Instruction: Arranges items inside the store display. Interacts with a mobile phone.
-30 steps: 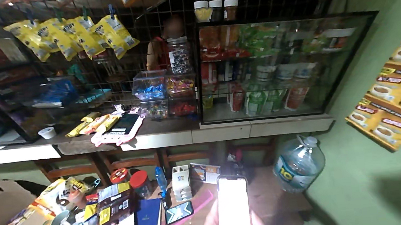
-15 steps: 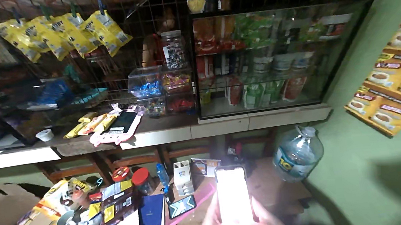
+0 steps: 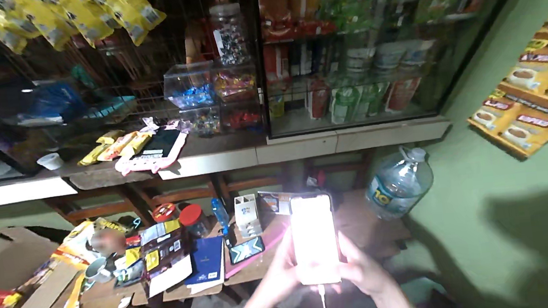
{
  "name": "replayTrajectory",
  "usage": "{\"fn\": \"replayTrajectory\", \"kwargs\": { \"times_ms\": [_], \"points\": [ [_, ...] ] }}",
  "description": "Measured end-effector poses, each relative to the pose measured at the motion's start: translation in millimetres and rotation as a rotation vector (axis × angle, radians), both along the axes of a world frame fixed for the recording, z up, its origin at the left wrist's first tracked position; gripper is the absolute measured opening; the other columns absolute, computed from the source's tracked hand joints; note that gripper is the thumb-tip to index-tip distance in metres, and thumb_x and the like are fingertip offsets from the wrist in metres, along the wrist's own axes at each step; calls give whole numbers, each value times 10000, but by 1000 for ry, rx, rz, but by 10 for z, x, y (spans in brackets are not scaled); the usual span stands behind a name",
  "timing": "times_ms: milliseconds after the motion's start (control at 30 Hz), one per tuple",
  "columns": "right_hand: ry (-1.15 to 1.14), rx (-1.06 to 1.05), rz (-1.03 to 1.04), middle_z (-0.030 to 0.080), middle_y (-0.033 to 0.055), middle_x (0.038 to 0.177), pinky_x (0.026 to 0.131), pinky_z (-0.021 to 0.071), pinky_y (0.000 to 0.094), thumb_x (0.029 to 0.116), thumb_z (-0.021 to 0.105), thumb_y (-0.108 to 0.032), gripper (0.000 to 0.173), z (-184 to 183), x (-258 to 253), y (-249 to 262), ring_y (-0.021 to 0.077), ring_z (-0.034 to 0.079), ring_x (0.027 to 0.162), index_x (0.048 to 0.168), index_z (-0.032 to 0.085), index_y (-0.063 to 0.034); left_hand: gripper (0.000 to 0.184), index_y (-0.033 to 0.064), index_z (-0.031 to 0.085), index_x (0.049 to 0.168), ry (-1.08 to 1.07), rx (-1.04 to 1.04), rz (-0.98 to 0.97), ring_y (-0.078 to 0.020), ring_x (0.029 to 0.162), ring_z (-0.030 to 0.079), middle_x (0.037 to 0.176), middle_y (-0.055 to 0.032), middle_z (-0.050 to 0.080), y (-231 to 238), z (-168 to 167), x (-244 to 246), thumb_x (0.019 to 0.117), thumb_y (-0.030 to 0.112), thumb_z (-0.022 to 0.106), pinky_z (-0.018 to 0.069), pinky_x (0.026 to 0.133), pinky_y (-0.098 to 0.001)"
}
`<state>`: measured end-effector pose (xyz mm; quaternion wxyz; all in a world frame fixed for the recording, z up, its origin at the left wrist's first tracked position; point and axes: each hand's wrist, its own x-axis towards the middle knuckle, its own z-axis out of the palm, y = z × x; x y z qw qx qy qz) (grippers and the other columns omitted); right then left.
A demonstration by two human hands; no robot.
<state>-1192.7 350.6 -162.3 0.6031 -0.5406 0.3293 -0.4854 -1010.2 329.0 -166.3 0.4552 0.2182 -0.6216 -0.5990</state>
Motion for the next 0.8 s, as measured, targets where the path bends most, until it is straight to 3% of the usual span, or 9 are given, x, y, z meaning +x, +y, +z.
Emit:
{"fn": "replayTrajectory", "kwargs": {
  "times_ms": [33,100,167,433,500,567,600,733,800],
  "points": [
    [4,-6,5,707,-88,904,497,546,196,764,728,-169,638,12,4,-2,6,655,622,1290,390,-41,807,-118,212,1449,0,-3,-1,55,996,661,1170,71,668,0,12,7,891,167,721,565,895,-192],
    [13,-15,14,711,-81,907,490,546,196,774,748,-206,668,37,10,-1,14,662,624,1302,375,-37,758,-127,213,1440,-16,12,16,58,955,667,1136,66,670,20,61,9,882,90,677,575,853,-184],
    [14,-15,-1,699,-97,894,492,537,189,774,745,-204,648,53,31,14,-2,648,621,1286,385,-35,745,-158,197,1439,-34,11,22,63,984,655,1157,46,655,45,99,18,880,48,644,560,883,-179],
    [-19,-28,-2,706,-79,921,481,553,200,810,668,-121,539,10,117,37,19,669,628,1265,394,-30,616,-130,241,1417,-48,22,21,67,932,660,1103,81,657,59,122,94,915,28,561,571,834,-171],
    [-8,4,-26,712,-67,934,538,588,220,801,649,-87,533,28,145,52,31,698,690,1265,396,-15,605,-132,250,1415,-41,25,18,63,940,659,1102,77,657,63,115,110,923,36,558,569,848,-177],
    [37,13,-59,694,-60,1019,778,601,221,793,620,-50,561,32,140,56,-1,694,879,1305,410,44,603,-142,248,1414,-44,27,24,67,956,653,1115,66,650,67,110,115,921,32,549,562,866,-174],
    [51,12,-72,685,-62,1041,851,583,215,793,605,-38,545,37,138,51,-20,679,934,1300,426,56,602,-144,241,1414,-41,26,23,71,960,649,1122,65,646,68,105,117,923,29,543,558,870,-170],
    [114,66,-155,657,-94,944,788,556,182,837,586,-121,331,93,95,19,-55,644,859,1137,532,6,618,-142,205,1439,-63,54,19,80,923,647,1112,66,643,100,99,122,935,48,507,559,822,-155],
    [139,120,-217,630,-55,972,818,540,176,880,538,-93,316,153,88,39,-52,624,884,1159,544,55,618,-153,195,1452,-100,76,19,85,886,641,1109,50,632,128,116,119,937,49,472,558,781,-147]
  ]
}}
